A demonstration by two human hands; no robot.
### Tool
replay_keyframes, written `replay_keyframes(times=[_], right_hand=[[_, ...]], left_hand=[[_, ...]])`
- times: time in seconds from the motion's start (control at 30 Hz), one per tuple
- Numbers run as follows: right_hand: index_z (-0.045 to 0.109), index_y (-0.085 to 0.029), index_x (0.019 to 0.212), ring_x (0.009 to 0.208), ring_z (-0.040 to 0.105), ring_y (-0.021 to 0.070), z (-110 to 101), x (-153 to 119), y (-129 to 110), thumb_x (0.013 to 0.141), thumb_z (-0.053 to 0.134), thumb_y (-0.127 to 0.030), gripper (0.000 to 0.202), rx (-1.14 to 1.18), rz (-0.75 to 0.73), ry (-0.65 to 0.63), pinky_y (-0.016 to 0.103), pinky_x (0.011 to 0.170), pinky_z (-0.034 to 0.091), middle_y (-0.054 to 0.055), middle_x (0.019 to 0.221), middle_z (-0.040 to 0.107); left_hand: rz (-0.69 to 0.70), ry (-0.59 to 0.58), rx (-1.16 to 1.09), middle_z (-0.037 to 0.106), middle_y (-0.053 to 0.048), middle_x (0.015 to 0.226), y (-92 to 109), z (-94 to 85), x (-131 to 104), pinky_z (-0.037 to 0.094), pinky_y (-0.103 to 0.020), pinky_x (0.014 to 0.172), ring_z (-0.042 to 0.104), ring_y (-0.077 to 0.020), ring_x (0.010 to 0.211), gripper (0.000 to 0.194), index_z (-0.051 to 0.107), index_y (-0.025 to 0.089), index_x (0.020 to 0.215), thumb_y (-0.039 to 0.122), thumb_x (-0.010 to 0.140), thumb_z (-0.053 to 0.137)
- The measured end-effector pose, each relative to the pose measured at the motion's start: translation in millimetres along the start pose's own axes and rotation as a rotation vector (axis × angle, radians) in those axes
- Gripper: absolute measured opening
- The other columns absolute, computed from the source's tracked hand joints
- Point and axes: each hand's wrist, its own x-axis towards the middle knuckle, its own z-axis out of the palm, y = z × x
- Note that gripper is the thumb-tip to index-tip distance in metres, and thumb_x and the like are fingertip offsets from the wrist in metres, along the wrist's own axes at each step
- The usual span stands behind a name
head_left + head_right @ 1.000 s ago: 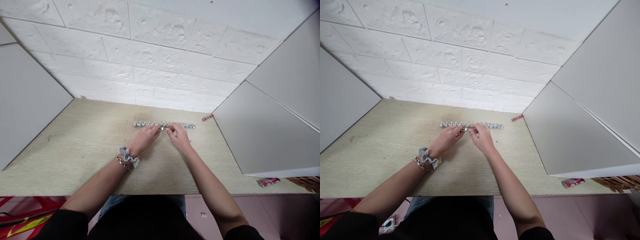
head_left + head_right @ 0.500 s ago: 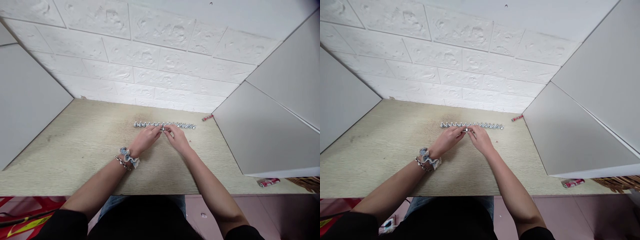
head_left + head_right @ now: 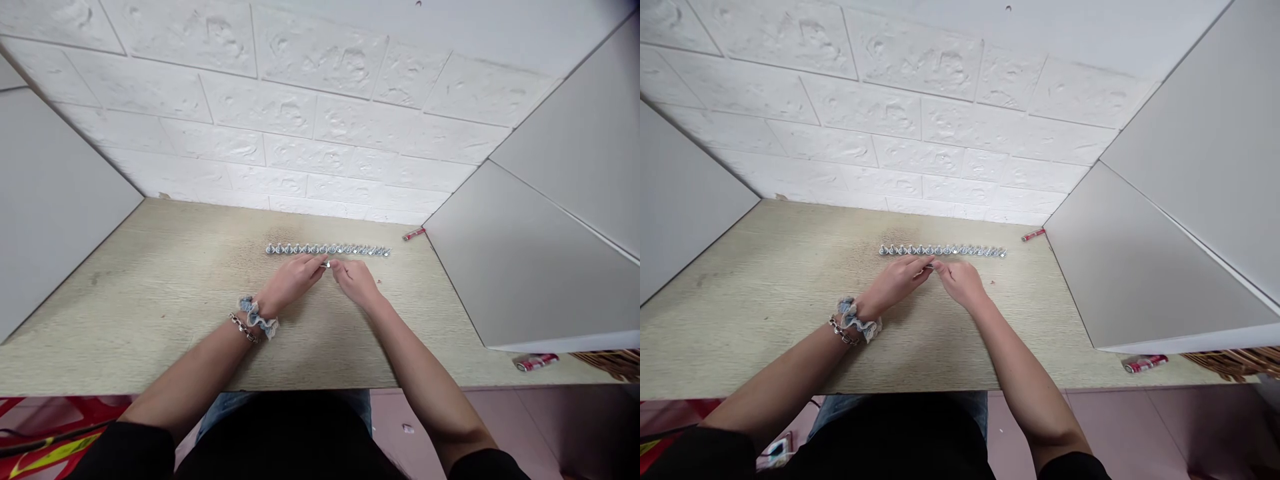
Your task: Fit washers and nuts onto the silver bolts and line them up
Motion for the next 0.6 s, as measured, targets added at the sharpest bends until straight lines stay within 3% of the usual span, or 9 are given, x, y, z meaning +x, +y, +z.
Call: replay_keyframes(times=[0.1, 0.2, 0.3, 0.6], right_hand=[[0.049, -0.019, 0.053, 0.053, 0.051, 0.0139, -1.3, -1.5, -0.1, 0.090, 0.019, -0.054, 0.059, 0.030, -0.034, 0.075, 0.026, 0.055, 0.036, 0.002, 0.052, 0.053], [0.061, -0.020, 0.084, 0.061, 0.054, 0.0139, -1.9, -2.2, -2.8, 0.089, 0.032, -0.049, 0.041, 0.072, -0.100, 0.131, 0.025, 0.059, 0.040, 0.002, 0.070, 0.061], [0.055, -0.022, 0.111, 0.063, 0.053, 0.0130, 0.4, -1.5, -4.7, 0.086, 0.044, -0.040, 0.033, 0.078, -0.168, 0.149, 0.026, 0.065, 0.044, 0.003, 0.083, 0.064], [0.059, -0.022, 0.105, 0.069, 0.056, 0.0154, 5.1, 1.8, -1.4, 0.087, 0.044, -0.032, 0.025, 0.013, -0.216, 0.175, 0.029, 0.069, 0.044, 0.004, 0.083, 0.064]], left_hand=[[-0.060, 0.010, 0.005, 0.066, -0.007, 0.084, -1.1, -2.6, 1.5, 0.049, -0.028, 0.070, 0.061, -0.0160, 0.078, 0.028, 0.054, 0.013, 0.112, 0.024, 0.089, 0.046], [-0.106, 0.043, -0.002, 0.066, -0.007, 0.081, -3.6, -4.2, 2.4, 0.048, -0.028, 0.068, 0.060, -0.0155, 0.073, 0.028, 0.055, 0.013, 0.112, 0.024, 0.088, 0.047], [-0.111, 0.061, -0.007, 0.065, -0.006, 0.078, -4.4, -4.6, 2.3, 0.047, -0.027, 0.066, 0.059, -0.0149, 0.071, 0.027, 0.055, 0.014, 0.112, 0.024, 0.088, 0.046], [-0.088, 0.011, -0.017, 0.065, -0.007, 0.082, -0.3, -5.6, 1.0, 0.048, -0.027, 0.068, 0.059, -0.0157, 0.075, 0.028, 0.054, 0.012, 0.113, 0.023, 0.088, 0.046]])
